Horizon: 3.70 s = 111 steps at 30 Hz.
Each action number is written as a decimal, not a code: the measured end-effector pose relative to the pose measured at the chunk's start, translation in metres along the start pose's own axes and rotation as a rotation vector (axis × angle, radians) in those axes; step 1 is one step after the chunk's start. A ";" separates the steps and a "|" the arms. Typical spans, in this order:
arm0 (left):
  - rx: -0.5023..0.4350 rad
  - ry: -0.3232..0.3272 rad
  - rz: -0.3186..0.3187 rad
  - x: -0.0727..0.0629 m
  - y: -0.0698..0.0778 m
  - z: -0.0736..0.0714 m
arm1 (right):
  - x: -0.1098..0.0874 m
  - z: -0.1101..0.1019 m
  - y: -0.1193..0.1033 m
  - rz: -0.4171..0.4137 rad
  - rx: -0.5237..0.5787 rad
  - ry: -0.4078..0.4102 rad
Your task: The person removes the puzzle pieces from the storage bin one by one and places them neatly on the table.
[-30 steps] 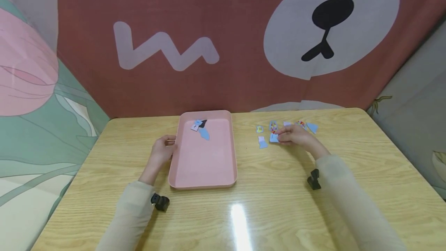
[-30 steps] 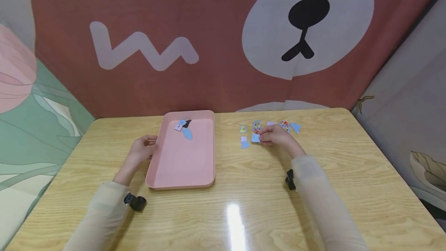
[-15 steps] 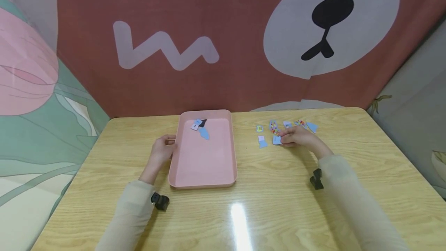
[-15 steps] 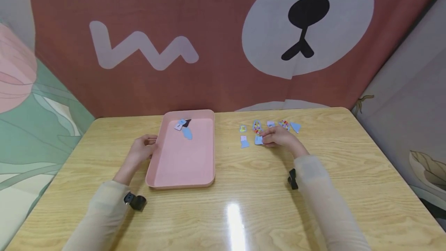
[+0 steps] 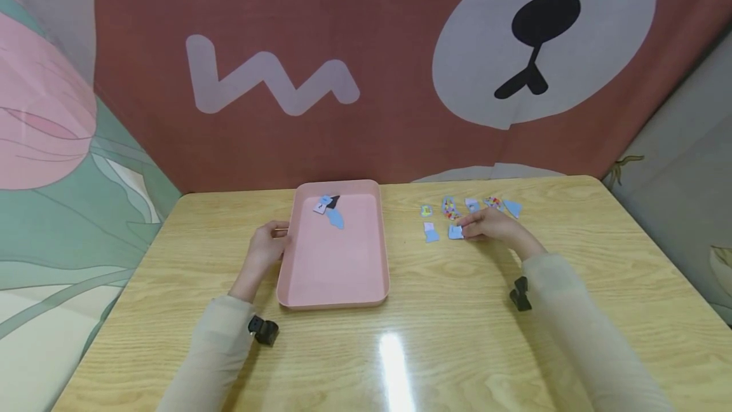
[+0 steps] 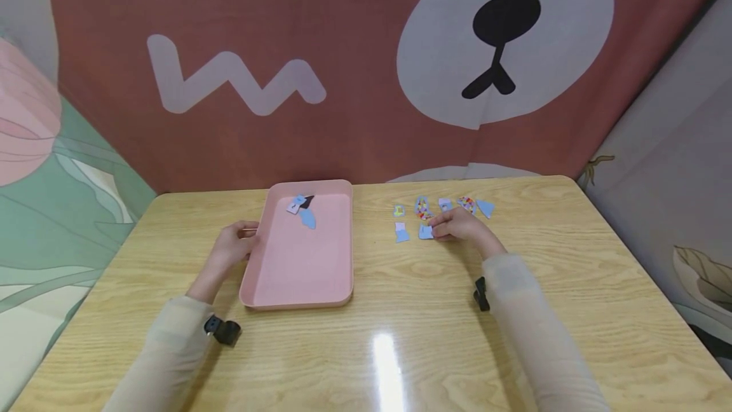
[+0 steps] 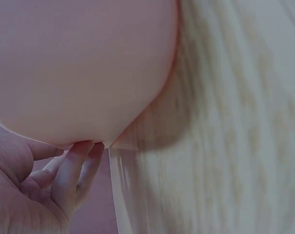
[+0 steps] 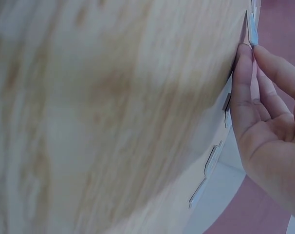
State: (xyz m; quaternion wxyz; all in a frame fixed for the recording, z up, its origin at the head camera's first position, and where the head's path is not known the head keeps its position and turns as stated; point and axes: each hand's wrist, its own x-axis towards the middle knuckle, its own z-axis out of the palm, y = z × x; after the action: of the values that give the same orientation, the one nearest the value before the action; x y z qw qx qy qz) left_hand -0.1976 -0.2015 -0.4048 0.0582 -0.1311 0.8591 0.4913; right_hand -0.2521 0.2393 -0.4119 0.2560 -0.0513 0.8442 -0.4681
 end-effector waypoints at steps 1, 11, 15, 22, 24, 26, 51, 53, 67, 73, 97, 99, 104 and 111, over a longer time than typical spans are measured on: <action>0.000 -0.001 0.000 0.000 0.000 0.000 | 0.000 0.000 0.000 -0.003 -0.004 -0.003; -0.023 -0.013 -0.017 0.001 0.000 0.000 | -0.005 -0.001 -0.002 -0.022 -0.030 0.005; -0.028 -0.011 -0.006 0.001 -0.001 0.000 | -0.006 -0.003 -0.005 -0.034 -0.081 0.019; 0.013 -0.010 0.004 0.001 0.001 -0.001 | 0.000 -0.003 -0.025 -0.030 -0.147 0.047; 0.028 -0.012 0.004 0.001 0.001 -0.002 | 0.003 -0.001 -0.033 -0.037 -0.145 0.046; 0.042 -0.015 -0.001 0.002 0.002 -0.002 | 0.005 0.001 -0.043 -0.042 -0.134 0.031; 0.028 -0.033 0.003 0.011 0.009 -0.003 | 0.046 0.123 -0.153 -0.067 0.240 0.084; 0.022 -0.041 -0.003 0.010 0.010 -0.003 | 0.053 0.134 -0.153 -0.091 0.251 0.111; 0.031 -0.042 0.005 0.005 0.007 -0.006 | 0.049 0.159 -0.171 -0.034 0.381 0.179; 0.030 -0.044 0.011 0.006 0.006 -0.004 | 0.060 0.163 -0.170 -0.010 0.412 0.201; -0.003 -0.070 0.019 0.003 0.008 0.004 | 0.085 0.176 -0.140 -0.056 0.134 0.177; 0.002 -0.073 0.017 0.003 0.008 0.004 | 0.086 0.177 -0.138 -0.060 0.117 0.184; 0.010 -0.072 0.005 0.003 0.008 0.004 | 0.087 0.182 -0.135 -0.082 0.073 0.217; 0.002 -0.072 0.005 0.003 0.009 0.003 | 0.091 0.187 -0.128 -0.110 0.022 0.264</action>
State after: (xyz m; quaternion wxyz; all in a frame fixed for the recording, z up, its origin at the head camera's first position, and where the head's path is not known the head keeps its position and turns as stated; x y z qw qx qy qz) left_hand -0.2034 -0.1947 -0.3997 0.0878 -0.1111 0.8573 0.4949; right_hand -0.2607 -0.0046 -0.4228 0.1173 -0.0326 0.8614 -0.4932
